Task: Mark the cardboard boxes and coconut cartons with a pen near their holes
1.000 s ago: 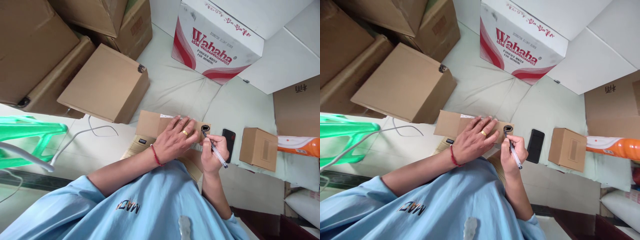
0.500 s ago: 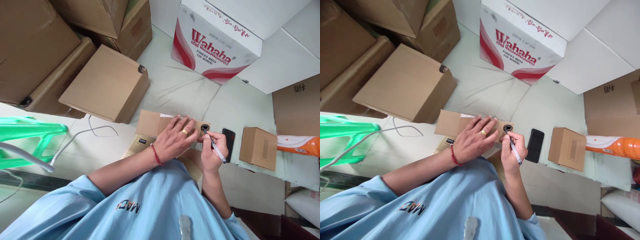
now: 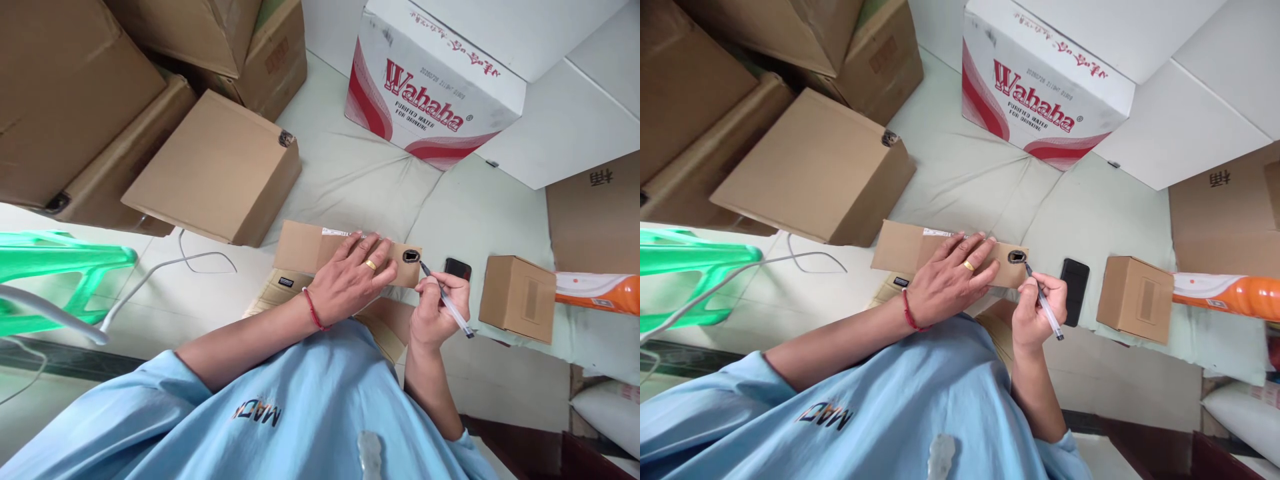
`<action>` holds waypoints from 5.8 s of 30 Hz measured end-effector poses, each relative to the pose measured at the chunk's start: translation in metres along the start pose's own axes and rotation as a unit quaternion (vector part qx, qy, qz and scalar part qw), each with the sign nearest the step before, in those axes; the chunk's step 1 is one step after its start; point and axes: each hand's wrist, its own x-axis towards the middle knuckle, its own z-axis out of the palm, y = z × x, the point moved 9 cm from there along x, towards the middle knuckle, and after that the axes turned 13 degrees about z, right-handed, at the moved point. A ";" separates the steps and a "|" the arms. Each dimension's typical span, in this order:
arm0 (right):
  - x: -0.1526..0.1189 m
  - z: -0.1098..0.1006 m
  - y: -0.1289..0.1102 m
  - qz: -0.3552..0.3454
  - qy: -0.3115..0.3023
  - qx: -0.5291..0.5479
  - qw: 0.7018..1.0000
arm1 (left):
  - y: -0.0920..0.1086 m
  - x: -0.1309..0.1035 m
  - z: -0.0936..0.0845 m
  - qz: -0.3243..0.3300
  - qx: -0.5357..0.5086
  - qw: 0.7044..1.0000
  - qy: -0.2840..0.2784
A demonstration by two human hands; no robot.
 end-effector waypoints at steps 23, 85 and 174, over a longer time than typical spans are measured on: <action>0.001 0.008 -0.003 0.001 -0.025 -0.044 0.999 | 0.000 0.000 0.000 0.000 0.009 1.000 0.001; 0.030 -0.070 0.138 0.064 -0.036 -0.450 0.890 | 0.000 0.000 0.002 0.001 -0.004 1.000 -0.014; 0.021 -0.028 0.125 0.123 -0.040 -0.355 0.926 | -0.110 -0.097 -0.031 -0.489 -0.391 0.756 0.192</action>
